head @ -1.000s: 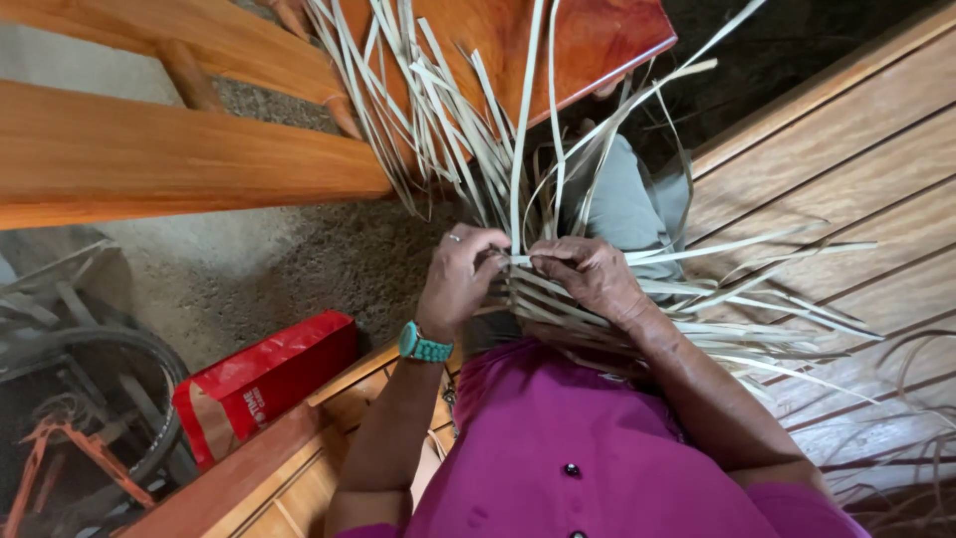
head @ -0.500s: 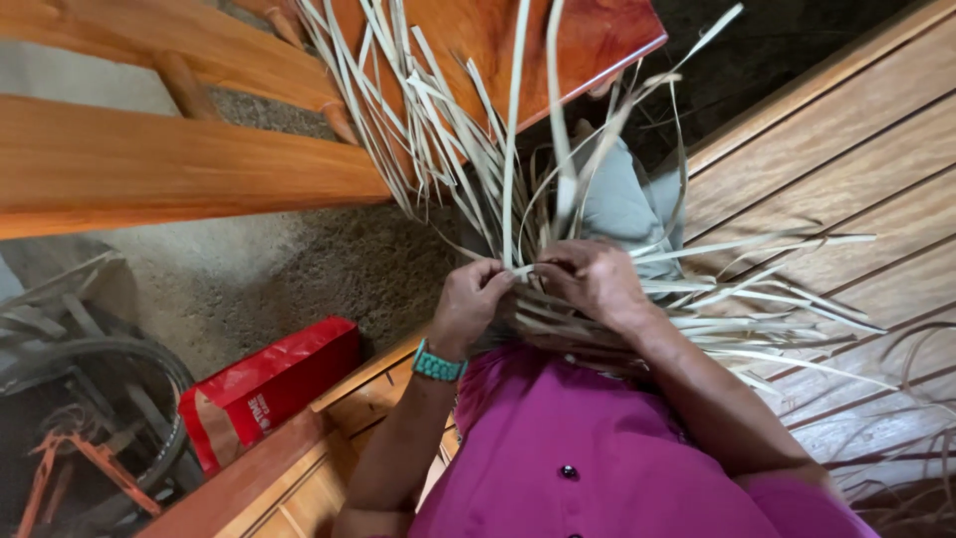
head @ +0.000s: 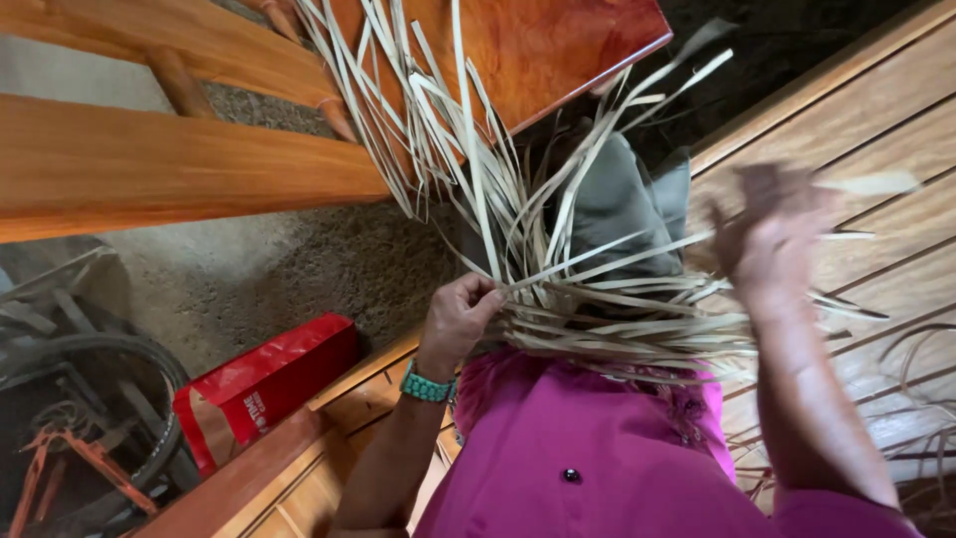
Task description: Weaving natural fiber strips into a larger structure using both hands
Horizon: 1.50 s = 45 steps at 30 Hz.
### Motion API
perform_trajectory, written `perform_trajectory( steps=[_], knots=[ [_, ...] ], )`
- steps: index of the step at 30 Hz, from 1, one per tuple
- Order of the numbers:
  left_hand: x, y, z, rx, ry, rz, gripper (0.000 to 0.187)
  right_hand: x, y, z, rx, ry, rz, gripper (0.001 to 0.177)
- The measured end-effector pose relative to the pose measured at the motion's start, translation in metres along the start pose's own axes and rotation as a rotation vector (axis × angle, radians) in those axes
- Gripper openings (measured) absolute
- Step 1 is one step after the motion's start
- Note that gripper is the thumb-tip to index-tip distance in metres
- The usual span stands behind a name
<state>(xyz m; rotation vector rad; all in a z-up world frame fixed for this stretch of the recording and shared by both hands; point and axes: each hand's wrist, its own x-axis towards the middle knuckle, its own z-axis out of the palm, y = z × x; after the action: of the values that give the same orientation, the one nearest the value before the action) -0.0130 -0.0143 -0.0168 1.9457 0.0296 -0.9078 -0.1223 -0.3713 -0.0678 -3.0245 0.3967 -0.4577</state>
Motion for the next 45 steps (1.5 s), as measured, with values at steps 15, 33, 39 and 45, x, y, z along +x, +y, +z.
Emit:
perform_trajectory(
  steps=[15, 33, 39, 45],
  knots=[
    [0.012, -0.02, -0.01, 0.0, -0.117, -0.059, 0.016, -0.009, -0.195, -0.002, 1.573, -0.359, 0.186, 0.007],
    [-0.012, 0.013, 0.004, 0.128, 0.003, -0.103, 0.023, -0.014, -0.158, -0.001, 1.189, -0.691, 0.18, 0.02],
    [-0.022, 0.03, 0.005, 0.08, 0.025, -0.093, 0.02, -0.009, -0.168, -0.04, 1.201, -0.838, 0.084, 0.019],
    [-0.024, 0.019, 0.006, 0.342, 0.091, 0.217, 0.019, -0.014, -0.161, -0.03, 1.186, -1.056, 0.073, 0.022]
  ],
)
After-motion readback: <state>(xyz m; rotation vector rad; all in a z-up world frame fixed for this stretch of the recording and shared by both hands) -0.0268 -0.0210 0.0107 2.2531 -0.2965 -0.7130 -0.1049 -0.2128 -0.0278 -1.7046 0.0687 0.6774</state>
